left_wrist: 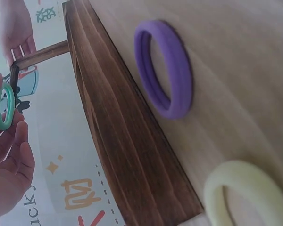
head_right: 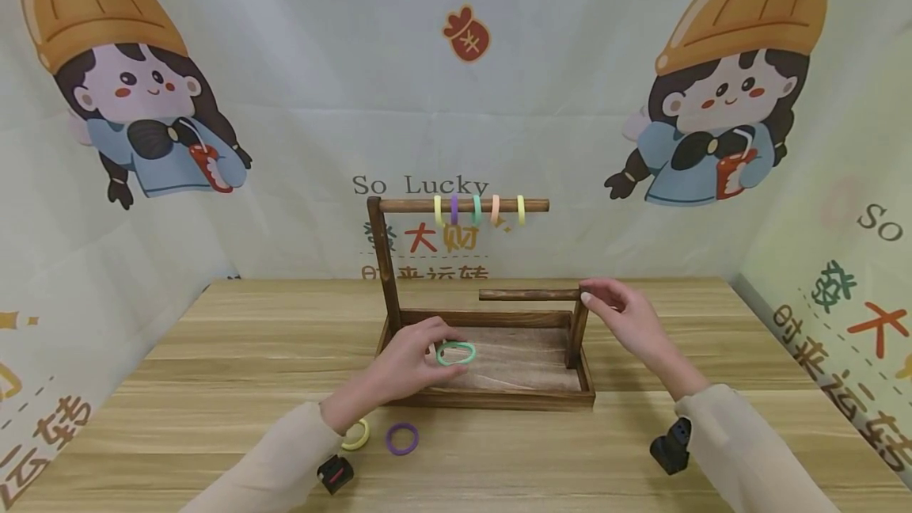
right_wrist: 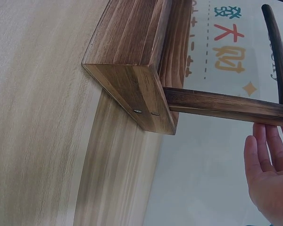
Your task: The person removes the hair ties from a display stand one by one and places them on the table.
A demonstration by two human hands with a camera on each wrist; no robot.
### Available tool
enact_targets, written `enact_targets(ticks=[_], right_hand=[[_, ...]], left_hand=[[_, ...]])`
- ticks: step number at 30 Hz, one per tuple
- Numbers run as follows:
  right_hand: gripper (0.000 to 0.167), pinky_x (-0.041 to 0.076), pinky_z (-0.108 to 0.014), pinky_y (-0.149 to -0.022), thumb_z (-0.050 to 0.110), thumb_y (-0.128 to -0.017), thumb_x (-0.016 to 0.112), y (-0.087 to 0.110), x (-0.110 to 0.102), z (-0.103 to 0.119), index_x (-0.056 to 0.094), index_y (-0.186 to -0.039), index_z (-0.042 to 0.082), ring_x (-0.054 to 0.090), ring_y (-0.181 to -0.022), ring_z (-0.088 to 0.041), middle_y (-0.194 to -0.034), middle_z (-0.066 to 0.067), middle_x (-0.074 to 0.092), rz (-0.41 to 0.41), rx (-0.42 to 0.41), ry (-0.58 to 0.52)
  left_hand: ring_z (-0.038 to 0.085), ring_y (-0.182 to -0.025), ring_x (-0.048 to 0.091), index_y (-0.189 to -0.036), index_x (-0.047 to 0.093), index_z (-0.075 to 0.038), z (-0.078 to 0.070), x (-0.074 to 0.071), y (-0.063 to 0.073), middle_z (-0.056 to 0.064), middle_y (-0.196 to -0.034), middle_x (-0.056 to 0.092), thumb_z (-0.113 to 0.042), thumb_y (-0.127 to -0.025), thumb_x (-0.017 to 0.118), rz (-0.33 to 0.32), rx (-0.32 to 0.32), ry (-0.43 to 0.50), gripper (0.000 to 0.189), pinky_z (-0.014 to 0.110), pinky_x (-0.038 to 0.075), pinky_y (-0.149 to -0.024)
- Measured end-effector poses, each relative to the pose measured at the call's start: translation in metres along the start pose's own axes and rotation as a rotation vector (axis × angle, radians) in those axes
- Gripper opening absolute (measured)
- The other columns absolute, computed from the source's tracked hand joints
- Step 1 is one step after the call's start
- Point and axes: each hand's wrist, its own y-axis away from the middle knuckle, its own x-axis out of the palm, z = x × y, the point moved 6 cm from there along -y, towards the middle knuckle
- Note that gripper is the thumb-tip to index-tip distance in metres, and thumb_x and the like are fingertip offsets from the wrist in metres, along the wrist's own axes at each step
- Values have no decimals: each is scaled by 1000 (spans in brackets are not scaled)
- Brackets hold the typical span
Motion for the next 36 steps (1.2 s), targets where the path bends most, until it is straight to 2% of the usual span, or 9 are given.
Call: enact_targets(ticks=[10,15,23,31,36], right_hand=[[45,37,-47,-86,31,-93,43,0,0,-1,43,-127,0,42,-112,-31,-125,-20,44,3,-3,-17],[45,37,-47,-87,31,-93,43,0,1,-2,43,-127,0,42,-112,-31,-126,-20,44,5,0,-23],[45,37,-47,-87,30,-93,44,0,1,-1,43,-127,0,42,-112,-32,-125,-20,44,3,-6,-17],[45,37,-46,-86,31,-93,44,1,1,1,44,-126,0,43,-111,-31,-125,-20,45,2,-9,-13],[46,38,-46,-86,32,-93,44,1,1,1,44,-126,0,43,-111,-31,-124,-20,45,1,-9,-11]], left_hand=[[7,-71,49,-99,63,-11,-8,8,9,-5,-86,53,-28,-75,70,48,28,-16,31,16,39,-59],[7,-70,48,-102,63,-9,-10,15,14,-5,-86,53,-33,-77,68,96,25,-5,35,16,39,-60],[2,-65,46,-100,64,-8,-15,19,22,-1,-86,57,-28,-75,71,117,78,13,33,13,37,-57],[-1,-68,45,-99,63,-10,-17,26,29,-4,-84,60,-27,-74,71,165,94,34,31,11,36,-59],[1,-73,50,-99,64,-10,-17,30,32,-7,-89,61,-28,-73,72,201,108,31,32,9,38,-64]])
